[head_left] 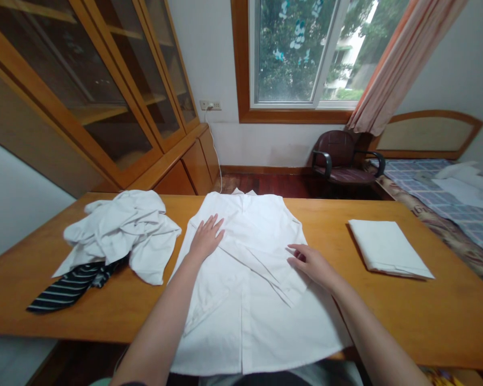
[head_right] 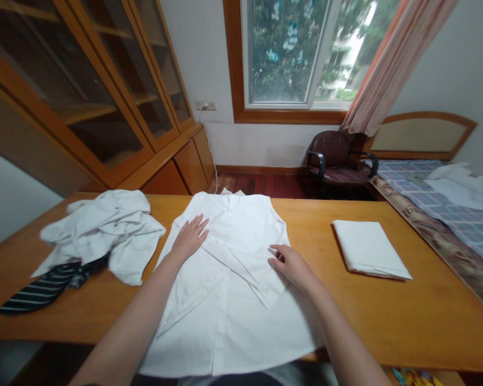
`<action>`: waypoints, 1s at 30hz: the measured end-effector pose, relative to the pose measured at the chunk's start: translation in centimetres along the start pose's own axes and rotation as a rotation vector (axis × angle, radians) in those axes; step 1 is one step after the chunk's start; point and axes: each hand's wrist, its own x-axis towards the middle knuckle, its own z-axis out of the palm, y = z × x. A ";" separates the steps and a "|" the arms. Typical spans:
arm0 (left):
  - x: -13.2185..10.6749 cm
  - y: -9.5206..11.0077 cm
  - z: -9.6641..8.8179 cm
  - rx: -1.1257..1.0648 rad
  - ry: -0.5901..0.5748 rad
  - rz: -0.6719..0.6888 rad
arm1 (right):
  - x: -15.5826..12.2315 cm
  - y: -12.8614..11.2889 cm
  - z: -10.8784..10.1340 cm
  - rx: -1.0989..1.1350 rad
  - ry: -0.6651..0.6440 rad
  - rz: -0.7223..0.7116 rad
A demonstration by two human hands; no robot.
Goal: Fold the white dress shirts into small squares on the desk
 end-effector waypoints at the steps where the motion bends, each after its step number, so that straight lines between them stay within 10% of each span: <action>1: 0.0 0.0 0.0 -0.006 0.013 -0.013 | -0.1 0.0 0.0 0.020 -0.023 0.023; 7: -1.3 2.8 -1.2 -0.220 0.113 0.070 | -0.3 0.1 0.2 0.218 -0.058 0.118; 16: -5.1 13.8 -5.2 -0.531 -0.101 0.715 | 0.7 -1.1 1.9 0.707 0.038 0.248; 30: -5.2 15.5 -1.9 -0.616 -0.040 0.553 | 0.1 -0.7 1.9 0.732 0.138 0.254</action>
